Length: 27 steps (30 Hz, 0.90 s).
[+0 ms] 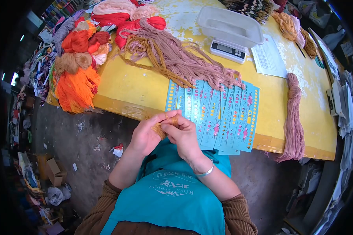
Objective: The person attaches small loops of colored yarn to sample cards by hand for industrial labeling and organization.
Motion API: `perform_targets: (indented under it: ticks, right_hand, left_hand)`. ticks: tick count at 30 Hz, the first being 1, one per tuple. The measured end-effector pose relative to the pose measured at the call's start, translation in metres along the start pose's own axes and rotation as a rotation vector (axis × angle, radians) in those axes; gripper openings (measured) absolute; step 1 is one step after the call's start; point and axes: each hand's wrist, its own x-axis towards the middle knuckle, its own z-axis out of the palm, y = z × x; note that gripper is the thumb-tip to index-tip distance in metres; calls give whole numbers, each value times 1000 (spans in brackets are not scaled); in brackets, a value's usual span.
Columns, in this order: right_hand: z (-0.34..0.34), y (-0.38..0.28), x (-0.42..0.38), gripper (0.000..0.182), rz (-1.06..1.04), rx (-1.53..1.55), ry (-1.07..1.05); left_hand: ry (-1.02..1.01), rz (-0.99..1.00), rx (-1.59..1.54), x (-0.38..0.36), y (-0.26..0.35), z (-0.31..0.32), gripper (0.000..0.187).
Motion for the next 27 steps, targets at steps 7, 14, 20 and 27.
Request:
perform_targets:
  ticks: [7,14,20,27]
  right_hand:
    - [-1,-4,0,5,50,188,-22]
    - [-11,-2,3,5,98,485,-55]
    - [1,-9,-3,2,-27,5,85]
    - [0,-5,1,5,-323,-312,63]
  left_hand:
    - [-6,86,28,1,-5,-2,45]
    - [-17,125,-142,0,-2,-8,38]
    - [67,185,102,-1,-7,-8,29]
    - [228,234,264,-5,-2,-14,21]
